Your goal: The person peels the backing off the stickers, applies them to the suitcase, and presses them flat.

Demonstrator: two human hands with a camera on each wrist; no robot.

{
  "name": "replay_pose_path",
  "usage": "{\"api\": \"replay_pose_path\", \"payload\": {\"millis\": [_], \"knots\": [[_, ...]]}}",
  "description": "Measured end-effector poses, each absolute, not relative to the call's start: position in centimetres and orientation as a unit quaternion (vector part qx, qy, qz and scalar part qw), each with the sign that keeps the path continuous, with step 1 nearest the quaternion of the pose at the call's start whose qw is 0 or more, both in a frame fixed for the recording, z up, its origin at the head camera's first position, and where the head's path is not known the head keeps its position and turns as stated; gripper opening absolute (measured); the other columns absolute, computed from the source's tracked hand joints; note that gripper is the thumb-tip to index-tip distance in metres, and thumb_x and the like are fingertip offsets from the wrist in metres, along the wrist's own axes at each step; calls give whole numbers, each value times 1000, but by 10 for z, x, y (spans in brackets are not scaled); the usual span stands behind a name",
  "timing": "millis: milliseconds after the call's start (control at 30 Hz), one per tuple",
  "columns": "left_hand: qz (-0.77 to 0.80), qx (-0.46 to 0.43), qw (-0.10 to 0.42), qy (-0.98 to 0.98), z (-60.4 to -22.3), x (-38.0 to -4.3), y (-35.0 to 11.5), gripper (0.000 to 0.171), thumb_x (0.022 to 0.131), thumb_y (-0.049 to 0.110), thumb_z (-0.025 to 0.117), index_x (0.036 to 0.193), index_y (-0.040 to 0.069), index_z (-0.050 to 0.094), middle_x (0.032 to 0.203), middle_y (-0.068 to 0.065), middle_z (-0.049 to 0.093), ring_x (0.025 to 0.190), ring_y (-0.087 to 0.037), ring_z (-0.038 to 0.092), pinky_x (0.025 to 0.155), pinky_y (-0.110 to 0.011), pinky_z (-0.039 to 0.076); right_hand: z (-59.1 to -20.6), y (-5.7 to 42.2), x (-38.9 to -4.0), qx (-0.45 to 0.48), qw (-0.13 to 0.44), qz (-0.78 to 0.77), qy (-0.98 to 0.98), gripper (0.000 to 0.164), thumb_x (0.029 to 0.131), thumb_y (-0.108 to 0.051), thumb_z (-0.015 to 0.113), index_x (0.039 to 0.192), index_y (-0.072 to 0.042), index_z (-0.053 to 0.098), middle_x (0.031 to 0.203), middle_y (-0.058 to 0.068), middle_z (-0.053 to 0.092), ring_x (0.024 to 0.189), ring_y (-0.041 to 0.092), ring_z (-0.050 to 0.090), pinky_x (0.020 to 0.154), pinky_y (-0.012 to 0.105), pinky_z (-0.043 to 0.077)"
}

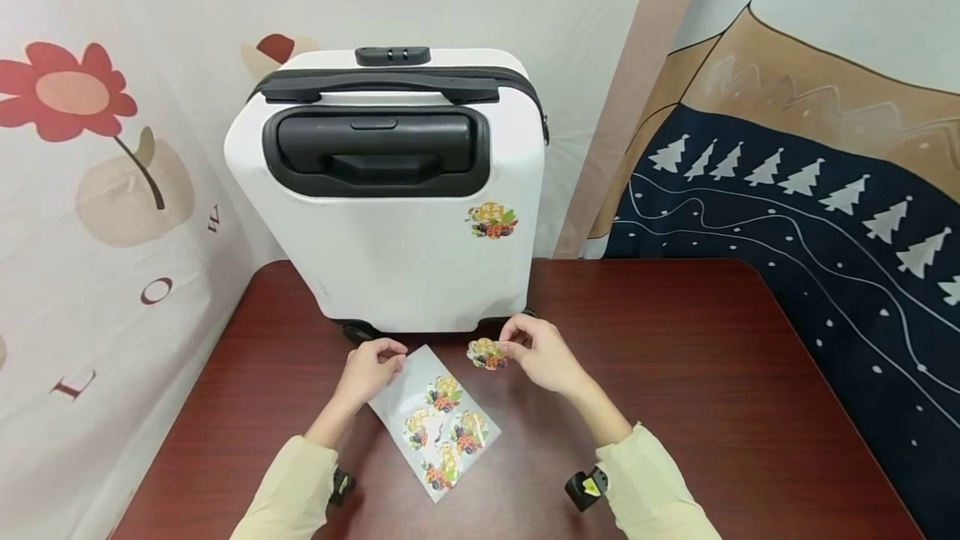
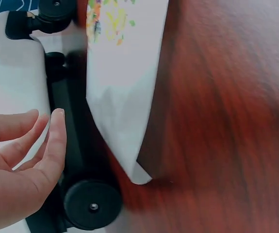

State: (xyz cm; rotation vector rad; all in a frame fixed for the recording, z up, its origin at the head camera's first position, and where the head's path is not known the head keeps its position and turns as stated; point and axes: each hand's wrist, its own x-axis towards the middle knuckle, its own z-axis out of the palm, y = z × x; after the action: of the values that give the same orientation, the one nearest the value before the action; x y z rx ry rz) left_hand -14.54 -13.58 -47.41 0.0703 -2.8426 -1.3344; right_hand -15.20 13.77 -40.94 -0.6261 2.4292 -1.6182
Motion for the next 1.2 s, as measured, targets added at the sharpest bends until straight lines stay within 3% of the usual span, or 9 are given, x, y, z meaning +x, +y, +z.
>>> {"api": "replay_pose_path", "payload": {"millis": [333, 600, 1100, 1200], "knots": [[-498, -78, -20, -863, -453, -138, -114, 8, 83, 4, 64, 90, 2, 67, 75, -11, 66, 65, -17, 62, 57, -25, 48, -383, 127, -140, -215, 76, -533, 815, 6, 83, 9, 58, 81, 5, 55, 72, 16, 53, 61, 15, 47, 55, 22, 42], [-516, -162, -21, -841, -434, -134, -93, 8, 85, 11, 64, 90, 5, 67, 83, -3, 66, 70, -15, 62, 61, -22, 49, -371, 121, -134, -221, 74, -531, 815, 6, 83, 9, 58, 81, 4, 55, 73, 15, 54, 63, 16, 48, 56, 22, 42], [-539, -156, -19, -828, -425, -134, -79, 8, 84, 9, 65, 84, 2, 63, 76, -5, 64, 69, -23, 61, 57, -22, 48, -402, 129, -150, -216, 81, -540, 810, 4, 85, 0, 61, 86, 3, 59, 77, 8, 57, 65, 20, 52, 58, 29, 47], [-544, -151, -23, -825, -423, -134, -80, 7, 85, 9, 64, 85, 2, 63, 76, -8, 63, 69, -23, 61, 56, -23, 47, -404, 130, -151, -213, 83, -553, 801, 5, 85, 0, 61, 89, 2, 61, 79, 10, 59, 68, 26, 55, 61, 29, 49]]}}
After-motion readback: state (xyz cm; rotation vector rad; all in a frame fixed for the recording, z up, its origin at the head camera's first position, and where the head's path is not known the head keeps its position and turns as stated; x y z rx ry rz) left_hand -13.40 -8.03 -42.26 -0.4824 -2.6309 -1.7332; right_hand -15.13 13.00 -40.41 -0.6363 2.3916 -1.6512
